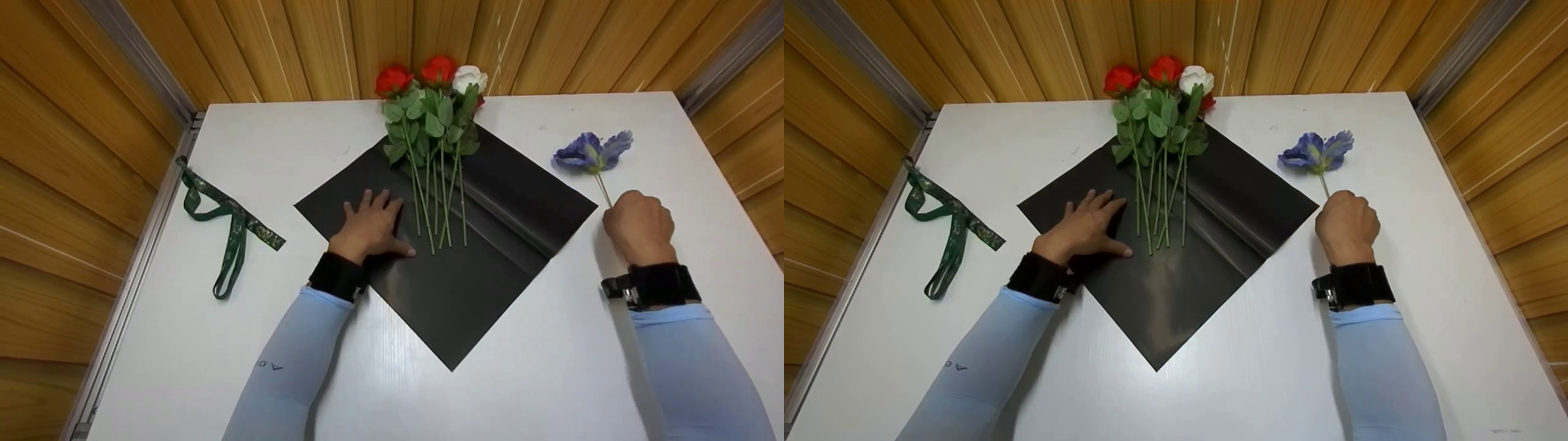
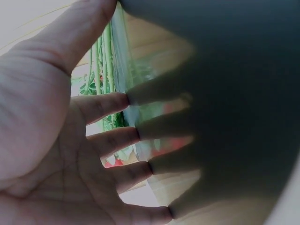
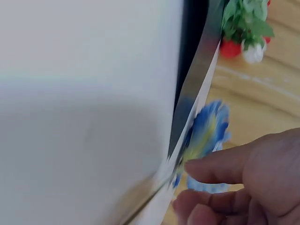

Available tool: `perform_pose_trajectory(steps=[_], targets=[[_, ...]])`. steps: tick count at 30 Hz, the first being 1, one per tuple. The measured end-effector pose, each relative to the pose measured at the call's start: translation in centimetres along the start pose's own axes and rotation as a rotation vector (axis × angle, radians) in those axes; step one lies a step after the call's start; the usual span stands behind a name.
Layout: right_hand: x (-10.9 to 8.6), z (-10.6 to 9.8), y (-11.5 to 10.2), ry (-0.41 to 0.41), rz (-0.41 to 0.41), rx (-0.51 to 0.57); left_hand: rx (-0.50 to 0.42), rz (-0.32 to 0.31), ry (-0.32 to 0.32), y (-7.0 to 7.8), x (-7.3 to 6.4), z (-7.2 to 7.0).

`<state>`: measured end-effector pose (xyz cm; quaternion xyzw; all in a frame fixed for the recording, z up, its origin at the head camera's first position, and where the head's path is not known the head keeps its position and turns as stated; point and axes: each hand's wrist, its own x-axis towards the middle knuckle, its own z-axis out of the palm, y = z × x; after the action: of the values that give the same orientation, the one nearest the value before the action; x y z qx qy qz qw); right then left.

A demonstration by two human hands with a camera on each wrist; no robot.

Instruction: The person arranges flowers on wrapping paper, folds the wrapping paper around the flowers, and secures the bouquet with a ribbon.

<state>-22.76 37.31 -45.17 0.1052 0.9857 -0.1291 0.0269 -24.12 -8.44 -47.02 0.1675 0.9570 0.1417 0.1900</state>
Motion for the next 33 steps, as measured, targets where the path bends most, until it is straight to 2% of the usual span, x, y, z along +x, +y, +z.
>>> perform_pose_trajectory(steps=[5, 8, 11, 17, 23, 29, 33], targets=[[-0.2, -0.4, 1.3, -0.117, 0.054, -0.011, 0.000, -0.003, 0.003, 0.0, 0.1, 0.0], [-0.2, -0.4, 1.7, -0.133, 0.066, -0.002, 0.004, -0.006, 0.004, 0.0, 0.1, 0.0], [-0.1, -0.2, 1.6, -0.103, 0.057, 0.014, 0.007, -0.010, 0.000, 0.0, 0.2, 0.0], [0.1, -0.3, 0.3, 0.050, 0.012, 0.065, 0.001, -0.001, -0.005, 0.0, 0.1, 0.0], [0.7, -0.6, -4.0, 0.153, -0.032, 0.154, -0.004, -0.005, -0.002, -0.2, 0.1, 0.1], [0.7, 0.0, -10.4, 0.155, -0.102, 0.364, 0.006, -0.001, 0.005, -0.2, 0.1, 0.1], [1.1, 0.8, -14.7, 0.140, -0.141, 0.466, 0.008, 0.003, 0.008, -0.1, 0.2, 0.2]])
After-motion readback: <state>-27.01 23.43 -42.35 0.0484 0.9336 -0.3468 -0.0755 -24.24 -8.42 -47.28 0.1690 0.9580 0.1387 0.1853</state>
